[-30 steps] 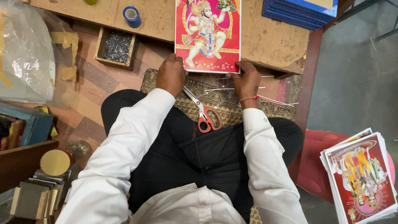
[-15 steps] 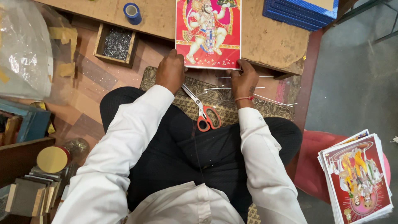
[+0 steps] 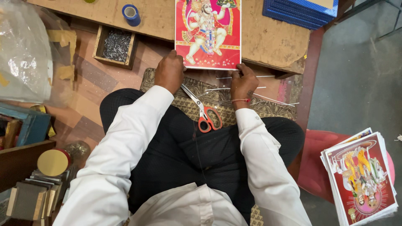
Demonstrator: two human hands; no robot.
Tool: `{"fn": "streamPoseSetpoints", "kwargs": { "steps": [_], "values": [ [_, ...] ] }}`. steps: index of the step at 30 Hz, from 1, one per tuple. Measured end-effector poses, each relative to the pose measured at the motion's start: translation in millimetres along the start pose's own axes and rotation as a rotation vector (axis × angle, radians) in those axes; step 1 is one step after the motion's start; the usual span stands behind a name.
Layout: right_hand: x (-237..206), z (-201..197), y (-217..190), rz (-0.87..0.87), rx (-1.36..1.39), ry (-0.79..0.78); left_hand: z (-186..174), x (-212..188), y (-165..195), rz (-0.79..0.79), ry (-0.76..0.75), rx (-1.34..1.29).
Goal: The person assembles religious pictures by applying blue decorative tape to the edges of a cardboard backing, placing a printed image on top, and covering it with a clear plastic sheet. They use scissors to trim the plastic and tape, then stack the finished units.
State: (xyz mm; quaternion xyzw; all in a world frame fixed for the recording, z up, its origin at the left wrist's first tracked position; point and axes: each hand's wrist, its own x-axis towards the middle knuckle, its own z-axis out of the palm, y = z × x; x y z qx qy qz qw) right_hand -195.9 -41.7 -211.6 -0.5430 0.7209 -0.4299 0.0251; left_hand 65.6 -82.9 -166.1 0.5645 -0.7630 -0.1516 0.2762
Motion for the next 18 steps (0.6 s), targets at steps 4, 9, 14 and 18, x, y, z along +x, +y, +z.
{"fn": "streamPoseSetpoints", "kwargs": {
  "steps": [4,9,14,18],
  "values": [
    [-0.4,1.3,0.5,0.020,0.032,0.029,-1.7,0.3,0.2,-0.002,-0.017,0.000],
    [1.8,4.2,0.9,0.103,0.049,0.022,-1.3,2.0,-0.1,-0.002,-0.010,-0.002],
    [4.3,5.6,-2.7,0.144,0.118,0.044,0.7,2.4,-2.2,-0.011,-0.002,-0.073],
    [3.1,0.6,-3.2,0.061,0.061,0.042,2.8,0.1,-5.3,0.012,0.068,-0.117]
  ]
}}
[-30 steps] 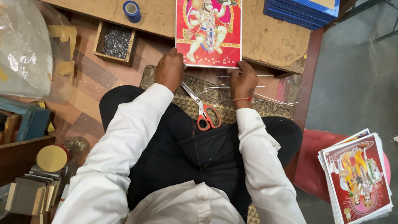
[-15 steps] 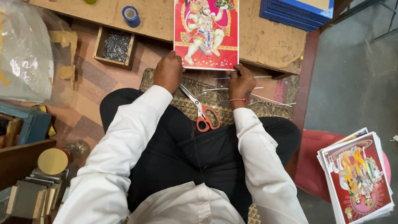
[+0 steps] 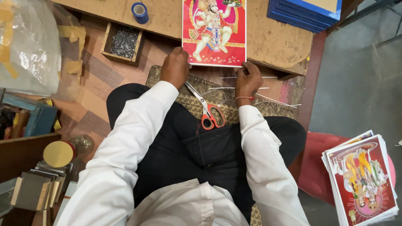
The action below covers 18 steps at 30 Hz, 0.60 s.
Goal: The person assembles religious pictures by applying blue decorative tape to the edges of a cardboard backing, placing a printed image on top, and covering it with a clear plastic sheet. They use scissors to trim the plastic and tape, then stack the finished units.
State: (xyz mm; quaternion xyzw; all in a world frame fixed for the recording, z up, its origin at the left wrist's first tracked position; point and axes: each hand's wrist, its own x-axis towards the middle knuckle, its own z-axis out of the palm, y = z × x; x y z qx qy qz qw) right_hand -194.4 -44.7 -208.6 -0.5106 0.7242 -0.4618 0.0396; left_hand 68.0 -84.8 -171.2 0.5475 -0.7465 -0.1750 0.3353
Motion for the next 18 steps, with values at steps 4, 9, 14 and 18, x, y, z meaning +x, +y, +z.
{"fn": "streamPoseSetpoints", "kwargs": {
  "steps": [4,9,14,18],
  "values": [
    [-2,-2,0,0.116,-0.011,-0.006,1,-2,-1,0.011,0.020,-0.005],
    [-1,-1,-1,0.050,-0.021,0.023,-1,0,-2,-0.005,-0.003,-0.034],
    [0,-5,-6,0.077,-0.032,0.009,0,-2,0,-0.028,0.024,-0.075],
    [-2,-13,-16,0.051,0.051,0.011,-2,-6,-1,-0.173,0.087,-0.152]
  ]
}}
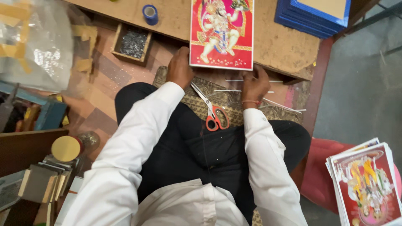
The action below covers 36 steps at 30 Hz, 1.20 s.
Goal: The person assembles religious pictures by applying blue decorative tape to the edges of a cardboard backing, placing a printed image on top, and covering it with a clear plastic sheet. They use scissors to trim the plastic and tape, then stack the finished units.
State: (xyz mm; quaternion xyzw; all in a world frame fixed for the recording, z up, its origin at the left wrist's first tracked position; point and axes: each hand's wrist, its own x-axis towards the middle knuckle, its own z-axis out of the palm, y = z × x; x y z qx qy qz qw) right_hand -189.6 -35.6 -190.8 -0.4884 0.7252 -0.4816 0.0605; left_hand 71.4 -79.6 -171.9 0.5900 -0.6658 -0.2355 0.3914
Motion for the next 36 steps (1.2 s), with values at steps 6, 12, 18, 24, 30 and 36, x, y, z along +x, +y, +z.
{"fn": "streamPoseSetpoints", "kwargs": {
  "steps": [6,12,18,24,30,36],
  "values": [
    [-34,-21,-24,0.019,0.121,-0.265,-31,30,-14,-0.191,0.255,-0.055],
    [-90,-18,-52,-0.233,-0.063,-0.646,-50,77,-23,-0.327,0.360,0.038],
    [-86,-9,-64,-0.167,-0.162,-0.781,-48,100,-38,-0.294,0.399,0.170],
    [-86,0,-67,-0.161,-0.235,-0.855,-42,110,-51,-0.300,0.402,0.196],
    [-87,2,-57,-0.115,-0.197,-0.842,-41,110,-49,-0.250,0.425,0.247],
    [-86,17,-27,-0.106,-0.418,-0.830,-44,94,-22,-0.209,0.472,0.200]
  ]
}}
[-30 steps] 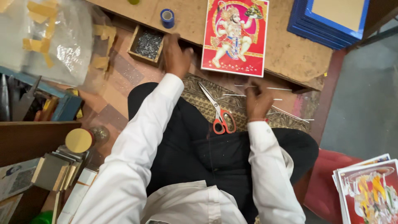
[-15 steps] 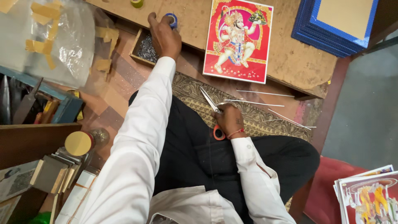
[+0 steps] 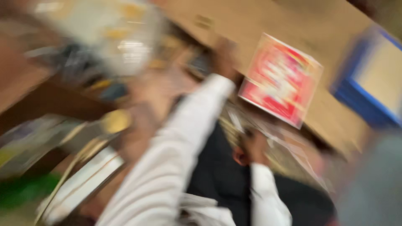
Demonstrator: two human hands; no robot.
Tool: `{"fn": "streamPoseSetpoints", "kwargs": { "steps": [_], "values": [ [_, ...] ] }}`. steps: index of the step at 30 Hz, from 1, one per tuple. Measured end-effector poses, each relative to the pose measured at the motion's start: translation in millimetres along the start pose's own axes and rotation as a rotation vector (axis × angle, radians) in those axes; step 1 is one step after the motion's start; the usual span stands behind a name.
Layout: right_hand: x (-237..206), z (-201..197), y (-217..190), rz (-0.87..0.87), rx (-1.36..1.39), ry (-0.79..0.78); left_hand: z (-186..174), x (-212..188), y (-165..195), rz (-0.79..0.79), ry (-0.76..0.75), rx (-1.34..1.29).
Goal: The person assembles religious pictures by applying blue decorative tape to the edges of a cardboard backing, placing a printed image on top, and covering it with a clear plastic sheet. They use scissors to trim the plastic and tape, then stack the finished units.
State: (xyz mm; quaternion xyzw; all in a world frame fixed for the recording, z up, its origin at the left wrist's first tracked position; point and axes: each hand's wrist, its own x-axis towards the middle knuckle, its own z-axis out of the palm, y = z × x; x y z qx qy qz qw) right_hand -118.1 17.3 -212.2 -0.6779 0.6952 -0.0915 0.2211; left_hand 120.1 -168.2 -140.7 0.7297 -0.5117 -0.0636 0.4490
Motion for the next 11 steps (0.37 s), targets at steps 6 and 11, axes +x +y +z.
{"fn": "streamPoseSetpoints", "kwargs": {
  "steps": [6,11],
  "values": [
    [21,23,22,-0.385,0.396,0.185,-65,-82,25,0.074,-0.166,-0.113],
    [32,33,61,-0.347,0.492,0.193,-104,-171,-3,0.500,-0.655,0.659]
  ]
}}
